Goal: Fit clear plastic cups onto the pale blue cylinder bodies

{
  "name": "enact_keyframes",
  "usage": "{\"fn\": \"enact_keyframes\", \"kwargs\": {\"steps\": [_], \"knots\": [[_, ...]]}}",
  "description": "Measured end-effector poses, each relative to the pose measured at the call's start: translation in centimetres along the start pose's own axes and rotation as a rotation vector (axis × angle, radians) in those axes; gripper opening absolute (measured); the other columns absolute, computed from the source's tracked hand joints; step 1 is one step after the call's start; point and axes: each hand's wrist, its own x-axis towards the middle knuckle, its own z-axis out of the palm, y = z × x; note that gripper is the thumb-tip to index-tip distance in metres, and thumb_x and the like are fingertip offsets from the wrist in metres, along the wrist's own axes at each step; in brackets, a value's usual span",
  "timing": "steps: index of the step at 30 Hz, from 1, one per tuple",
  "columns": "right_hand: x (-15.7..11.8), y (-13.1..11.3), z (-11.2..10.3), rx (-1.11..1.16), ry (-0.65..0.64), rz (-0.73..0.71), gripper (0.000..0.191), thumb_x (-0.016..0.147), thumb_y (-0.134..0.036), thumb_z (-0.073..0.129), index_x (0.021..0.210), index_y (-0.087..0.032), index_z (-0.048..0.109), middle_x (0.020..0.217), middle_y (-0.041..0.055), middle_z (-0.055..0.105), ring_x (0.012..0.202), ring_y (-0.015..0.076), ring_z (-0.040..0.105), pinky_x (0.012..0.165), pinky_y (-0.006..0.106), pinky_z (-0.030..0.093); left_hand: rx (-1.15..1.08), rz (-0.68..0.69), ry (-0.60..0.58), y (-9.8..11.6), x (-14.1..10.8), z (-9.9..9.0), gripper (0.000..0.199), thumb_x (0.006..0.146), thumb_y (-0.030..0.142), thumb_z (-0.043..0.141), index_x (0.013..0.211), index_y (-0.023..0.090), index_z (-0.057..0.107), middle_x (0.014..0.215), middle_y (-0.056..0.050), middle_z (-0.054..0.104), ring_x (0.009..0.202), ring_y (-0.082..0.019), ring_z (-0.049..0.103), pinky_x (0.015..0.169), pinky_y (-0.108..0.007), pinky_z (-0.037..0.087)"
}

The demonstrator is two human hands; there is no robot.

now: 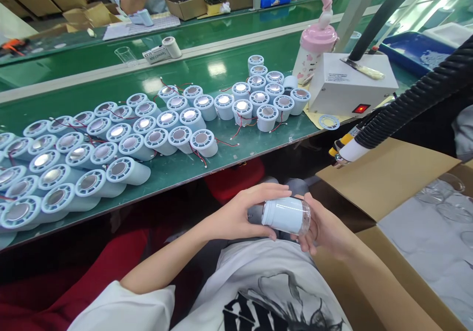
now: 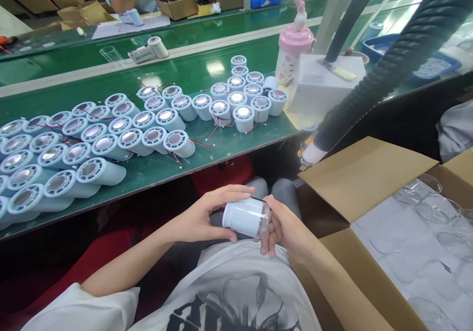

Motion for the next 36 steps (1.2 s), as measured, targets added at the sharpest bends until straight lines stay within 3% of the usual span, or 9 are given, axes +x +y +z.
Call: {"fn": "enact_keyframes", "kwargs": {"steps": [8, 10, 12, 14, 16, 24, 29, 33, 36], "knots": [[-0.1, 0.8, -0.5, -0.066, -0.086, 0.053, 0.071, 0.081, -0.081, 0.037, 0.075, -0.014, 0.06, 0.054, 0.0041, 0.061, 0.035, 0.0091, 0.054, 0.029, 0.014, 0.037, -0.075, -0.124, 0.015, 0.7, -0.3, 0.4, 0.064, 0.073, 0.025, 0.079, 0.131, 0.028, 0.054, 0.133, -0.011, 0.054, 0.122, -0.027, 0.053, 0.086, -0.031, 0.055], [-0.1, 1.3, -1.0, -0.218, -0.006, -0.211, 0.07, 0.079, -0.081, 0.042, 0.099, -0.016, 0.061, 0.075, 0.0087, 0.069, 0.054, 0.0167, 0.066, 0.04, 0.021, 0.05, -0.12, -0.214, 0.044, 1.1, -0.3, 0.6, 0.062, 0.074, 0.028, 0.078, 0.131, 0.026, 0.052, 0.129, -0.011, 0.055, 0.114, -0.025, 0.058, 0.086, -0.033, 0.056], [-0.2, 1.7, -1.6, -0.488, 0.109, -0.603, 0.07, 0.077, -0.07, 0.061, 0.128, -0.023, 0.049, 0.12, 0.015, 0.063, 0.099, 0.0277, 0.067, 0.072, 0.037, 0.061, -0.202, -0.296, 0.072, 1.3, -0.3, 0.7, 0.062, 0.077, 0.031, 0.076, 0.132, 0.024, 0.05, 0.124, -0.01, 0.056, 0.106, -0.023, 0.061, 0.086, -0.035, 0.056], [-0.3, 1.8, -2.1, -0.825, 0.141, -0.952, 0.068, 0.081, -0.042, 0.073, 0.14, -0.034, 0.039, 0.148, 0.0105, 0.042, 0.131, 0.0299, 0.047, 0.101, 0.047, 0.049, -0.296, -0.358, 0.076, 1.4, -0.2, 0.7, 0.061, 0.079, 0.033, 0.074, 0.133, 0.023, 0.047, 0.116, -0.009, 0.059, 0.097, -0.022, 0.065, 0.079, -0.035, 0.058], [-0.5, 1.6, -2.4, -1.054, 0.118, -1.105, 0.061, 0.085, -0.015, 0.068, 0.137, -0.039, 0.046, 0.149, 0.0051, 0.042, 0.134, 0.0261, 0.044, 0.107, 0.045, 0.044, -0.362, -0.405, 0.053, 1.3, -0.2, 0.7, 0.062, 0.08, 0.037, 0.071, 0.135, 0.023, 0.044, 0.11, -0.008, 0.061, 0.088, -0.021, 0.066, 0.07, -0.033, 0.059], [-1.3, 1.2, -1.6, -0.349, 0.006, -0.493, 0.048, 0.083, -0.025, 0.072, 0.128, -0.035, 0.059, 0.11, 0.0028, 0.07, 0.09, 0.0197, 0.07, 0.077, 0.03, 0.06, -0.293, -0.275, -0.053, 1.3, -0.7, -0.1, 0.073, 0.077, 0.022, 0.075, 0.142, 0.033, 0.043, 0.145, -0.009, 0.047, 0.125, -0.027, 0.052, 0.102, -0.041, 0.048], [-1.3, 1.4, -1.9, -0.469, 0.088, -0.485, 0.048, 0.076, -0.014, 0.075, 0.119, -0.033, 0.068, 0.109, -0.0003, 0.07, 0.072, 0.0129, 0.067, 0.074, 0.027, 0.058, -0.448, -0.361, -0.083, 0.3, -0.9, 0.2, 0.079, 0.079, 0.02, 0.073, 0.147, 0.03, 0.035, 0.132, -0.009, 0.058, 0.112, -0.024, 0.061, 0.098, -0.039, 0.05], [-0.8, 1.9, -0.9, -0.497, 0.138, -0.474, 0.043, 0.083, -0.021, 0.067, 0.126, -0.027, 0.064, 0.078, -0.0022, 0.072, 0.066, 0.0146, 0.066, 0.069, 0.026, 0.057, -0.53, -0.425, -0.097, -0.8, -0.7, 0.7, 0.077, 0.079, 0.023, 0.072, 0.147, 0.029, 0.036, 0.128, -0.007, 0.061, 0.108, -0.022, 0.062, 0.092, -0.034, 0.051], [-0.1, 1.8, -1.2, -0.601, 0.113, -0.55, 0.047, 0.086, -0.042, 0.065, 0.129, -0.027, 0.061, 0.102, 0.0022, 0.074, 0.086, 0.0206, 0.069, 0.078, 0.031, 0.057, -0.514, -0.531, -0.063, -1.3, -0.1, -0.4, 0.062, 0.081, 0.038, 0.069, 0.138, 0.025, 0.047, 0.121, -0.007, 0.064, 0.099, -0.023, 0.064, 0.078, -0.03, 0.053]]}}
